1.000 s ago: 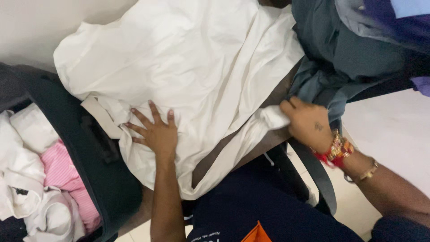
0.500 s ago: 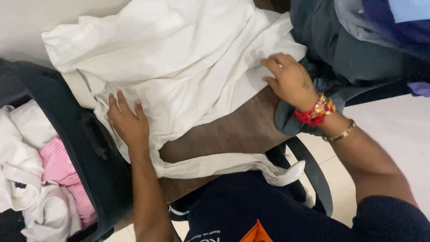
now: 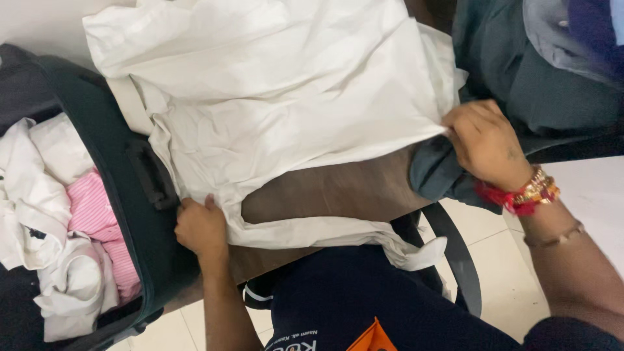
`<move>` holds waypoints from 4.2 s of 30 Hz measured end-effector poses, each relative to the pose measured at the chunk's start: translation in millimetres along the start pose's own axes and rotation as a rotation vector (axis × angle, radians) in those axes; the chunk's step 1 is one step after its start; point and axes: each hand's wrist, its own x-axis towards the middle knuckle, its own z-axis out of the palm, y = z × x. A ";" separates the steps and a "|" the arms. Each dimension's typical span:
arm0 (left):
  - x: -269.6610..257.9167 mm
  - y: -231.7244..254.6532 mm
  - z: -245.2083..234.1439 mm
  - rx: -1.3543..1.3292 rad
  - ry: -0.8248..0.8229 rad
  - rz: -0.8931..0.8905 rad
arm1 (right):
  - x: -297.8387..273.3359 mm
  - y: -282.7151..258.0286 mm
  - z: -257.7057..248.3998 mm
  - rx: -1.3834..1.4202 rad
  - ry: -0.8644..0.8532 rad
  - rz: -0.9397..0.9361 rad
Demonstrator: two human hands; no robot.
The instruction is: The person buttons a white shirt by hand and then folds the shirt on a wooden surface.
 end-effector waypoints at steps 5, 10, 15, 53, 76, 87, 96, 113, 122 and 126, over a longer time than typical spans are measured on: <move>-17.9 -13.2 -19.1 -0.317 0.106 0.210 | -48.6 -4.8 -0.7 -0.101 -0.273 0.092; -40.0 -35.0 -67.5 -0.993 0.331 -0.057 | -52.4 -8.3 16.1 -0.071 -0.251 0.135; -60.9 -59.3 -93.6 -1.013 0.476 -0.094 | -30.8 -18.9 32.3 -0.074 -0.341 0.061; -70.4 -6.8 -110.6 0.164 -0.514 -0.130 | 82.4 -17.3 -3.5 -0.135 -0.414 0.498; 51.1 334.1 1.4 -0.355 -0.278 1.039 | 47.0 -144.7 92.5 0.546 -0.612 0.057; 109.0 351.3 -45.2 -0.689 -0.164 0.888 | 44.4 -101.9 67.9 0.360 -0.142 0.667; 65.2 421.8 -70.5 -1.243 -0.330 1.252 | 35.3 -53.2 -3.9 -0.315 0.372 0.595; -77.8 11.0 -72.1 -0.109 -0.113 0.042 | -68.7 -19.4 34.4 -0.239 0.096 0.559; -129.4 -52.0 -20.4 -0.083 -0.061 -0.232 | -86.7 -33.0 25.6 -0.484 0.281 0.641; -141.8 -79.2 -0.1 0.062 -0.282 -0.339 | -95.2 -45.5 12.5 -0.634 0.261 0.715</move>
